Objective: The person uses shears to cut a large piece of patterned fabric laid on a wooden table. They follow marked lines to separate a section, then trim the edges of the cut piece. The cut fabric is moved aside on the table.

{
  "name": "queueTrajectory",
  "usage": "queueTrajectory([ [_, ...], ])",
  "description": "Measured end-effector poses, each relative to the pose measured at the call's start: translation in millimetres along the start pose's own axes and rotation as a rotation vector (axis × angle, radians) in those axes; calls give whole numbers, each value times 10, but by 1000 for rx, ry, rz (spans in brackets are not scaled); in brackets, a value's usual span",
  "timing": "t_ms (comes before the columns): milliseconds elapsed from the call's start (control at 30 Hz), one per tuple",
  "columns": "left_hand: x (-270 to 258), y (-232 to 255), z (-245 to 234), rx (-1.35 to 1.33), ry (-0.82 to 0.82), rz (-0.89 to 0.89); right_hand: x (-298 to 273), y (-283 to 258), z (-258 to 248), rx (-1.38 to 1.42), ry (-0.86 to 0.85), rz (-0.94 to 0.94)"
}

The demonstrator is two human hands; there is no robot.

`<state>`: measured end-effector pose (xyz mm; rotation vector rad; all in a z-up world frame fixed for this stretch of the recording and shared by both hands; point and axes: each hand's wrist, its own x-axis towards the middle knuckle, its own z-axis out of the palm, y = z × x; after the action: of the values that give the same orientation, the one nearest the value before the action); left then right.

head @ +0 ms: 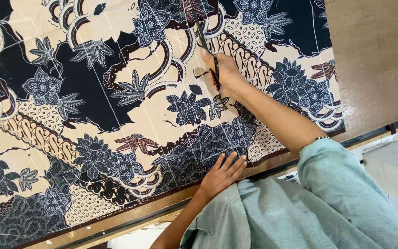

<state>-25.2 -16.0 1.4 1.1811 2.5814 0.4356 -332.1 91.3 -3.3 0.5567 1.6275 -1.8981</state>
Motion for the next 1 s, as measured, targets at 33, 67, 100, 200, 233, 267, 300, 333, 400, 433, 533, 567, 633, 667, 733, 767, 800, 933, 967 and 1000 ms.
queueTrajectory([
  [33, 0, 1, -5, 25, 2, 4, 31, -22, 18, 17, 3, -10],
  [67, 11, -1, -6, 51, 4, 7, 59, -42, 34, 35, 6, -20],
  [100, 18, -10, -5, 76, 6, 11, 78, -56, 42, 52, 10, -30],
  [200, 5, -14, 12, 47, -5, 12, 57, -28, 45, 32, -15, -59],
  [233, 0, -10, 20, 53, -2, 15, 50, -29, 40, 33, -16, -58],
  [267, -5, -16, 32, 61, 1, 19, 58, -41, 33, 34, -18, -59],
  [300, -8, -17, 44, 70, 4, 22, 73, -60, 28, 34, -20, -61],
  [333, -11, -29, 51, 73, 10, 26, 109, -95, 36, 26, -18, -63],
  [400, -16, -34, 67, 80, 21, 36, 207, -184, 53, 11, -12, -67],
  [433, -21, -33, 76, 69, 29, 32, 266, -233, 59, 7, -28, -69],
  [533, -29, -15, 96, 62, 49, 31, 402, -349, 56, 12, -57, -73],
  [567, -30, -17, 103, 76, 53, 36, 429, -368, 59, 24, -57, -75],
  [633, -34, -28, 125, 50, 44, 28, 479, -376, 82, 35, -52, -75],
  [667, -37, -16, 137, 8, 31, 17, 479, -367, 79, 34, -46, -72],
  [733, -42, -7, 156, 9, 26, 12, 486, -379, 83, 33, -27, -59],
  [767, -43, -8, 163, 52, 33, 18, 499, -404, 93, 34, -14, -48],
  [800, -48, -17, 169, 97, 39, 24, 516, -434, 107, 37, -1, -38],
  [933, -47, -24, 195, 184, 27, 44, 682, -630, 164, -15, -1, -2],
  [967, -44, -34, 204, 195, 34, 46, 730, -671, 176, -4, -5, 11],
  [1000, -49, -33, 208, 203, 39, 49, 766, -696, 182, 7, -7, 25],
])
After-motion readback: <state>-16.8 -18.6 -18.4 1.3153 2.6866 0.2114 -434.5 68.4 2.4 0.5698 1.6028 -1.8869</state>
